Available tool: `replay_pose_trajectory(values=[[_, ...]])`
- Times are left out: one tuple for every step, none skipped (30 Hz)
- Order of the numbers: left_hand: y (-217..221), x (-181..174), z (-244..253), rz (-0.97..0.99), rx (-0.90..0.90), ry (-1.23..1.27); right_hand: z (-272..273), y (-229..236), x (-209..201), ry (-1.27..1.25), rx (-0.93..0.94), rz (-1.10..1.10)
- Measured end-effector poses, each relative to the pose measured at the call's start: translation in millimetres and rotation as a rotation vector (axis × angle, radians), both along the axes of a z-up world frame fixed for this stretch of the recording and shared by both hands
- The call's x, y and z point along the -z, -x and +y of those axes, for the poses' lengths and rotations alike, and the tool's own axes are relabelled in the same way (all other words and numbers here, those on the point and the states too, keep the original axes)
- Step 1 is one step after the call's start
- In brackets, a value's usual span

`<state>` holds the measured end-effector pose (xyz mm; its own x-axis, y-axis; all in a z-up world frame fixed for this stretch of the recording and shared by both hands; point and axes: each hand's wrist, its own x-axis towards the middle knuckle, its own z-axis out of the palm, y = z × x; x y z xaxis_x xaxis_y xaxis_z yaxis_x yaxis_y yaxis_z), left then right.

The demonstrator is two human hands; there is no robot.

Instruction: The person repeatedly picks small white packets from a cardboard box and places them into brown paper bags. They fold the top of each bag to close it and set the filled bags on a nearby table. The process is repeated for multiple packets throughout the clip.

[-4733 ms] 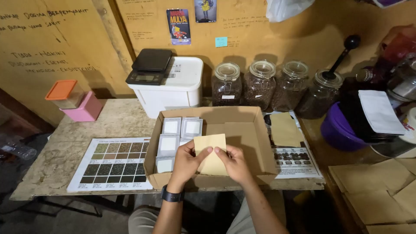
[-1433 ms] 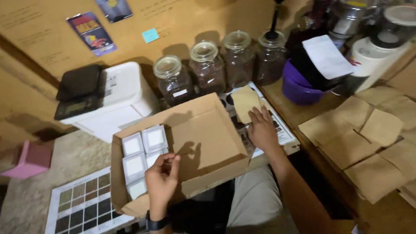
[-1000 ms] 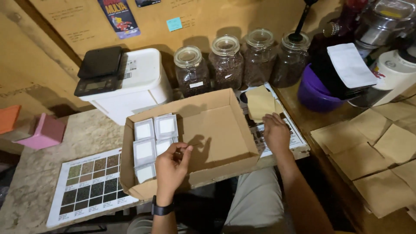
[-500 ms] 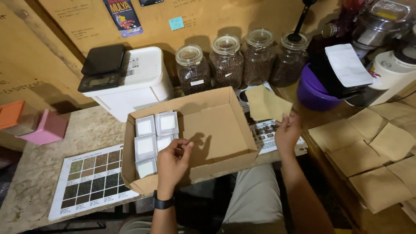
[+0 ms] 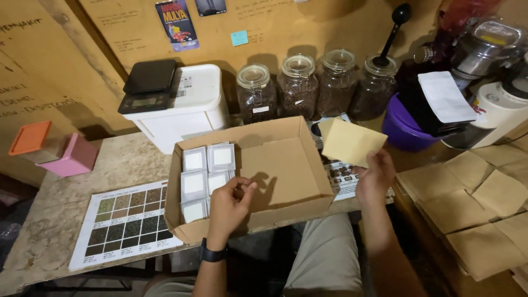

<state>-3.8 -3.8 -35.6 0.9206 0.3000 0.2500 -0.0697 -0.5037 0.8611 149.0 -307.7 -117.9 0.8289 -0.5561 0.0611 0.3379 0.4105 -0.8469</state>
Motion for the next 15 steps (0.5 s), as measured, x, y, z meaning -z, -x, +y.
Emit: replay_pose_trajectory(values=[[-1,1,1,-0.001,-0.003,-0.003,5,2,-4,-0.006,-0.05,-0.039],[-3,3,1,-0.001,-0.007,-0.005,11,4,-8,-0.012,-0.1,-0.077],[-3,3,1,-0.003,-0.011,-0.003,21,14,-21,-0.01,-0.104,-0.079],[-3,2,0,-0.007,-0.005,0.005,31,23,-33,0.018,-0.19,-0.092],[-2,2,1,-0.011,-0.004,0.014,43,32,-46,0.046,-0.282,-0.106],[-3,5,3,-0.012,-0.014,0.017,46,32,-39,0.049,-0.292,-0.107],[-4,7,5,-0.01,0.01,0.022,50,32,-32,0.082,-0.345,-0.102],[-4,9,8,-0.009,0.035,0.028,55,32,-24,0.115,-0.397,-0.097],[-5,10,10,-0.008,0.02,0.031,63,36,-27,0.117,-0.412,-0.097],[-5,10,11,-0.014,0.037,0.063,70,39,-30,0.181,-0.48,-0.097],[-6,11,13,-0.022,0.055,0.094,78,43,-33,0.244,-0.545,-0.101],[-7,14,15,-0.025,0.043,0.096,85,44,-32,0.247,-0.557,-0.105],[-9,16,17,-0.043,0.068,0.142,91,45,-30,0.349,-0.621,-0.109],[-12,19,19,-0.061,0.092,0.189,97,46,-29,0.452,-0.684,-0.115],[-14,31,23,-0.062,0.086,0.188,105,52,-34,0.452,-0.69,-0.117]])
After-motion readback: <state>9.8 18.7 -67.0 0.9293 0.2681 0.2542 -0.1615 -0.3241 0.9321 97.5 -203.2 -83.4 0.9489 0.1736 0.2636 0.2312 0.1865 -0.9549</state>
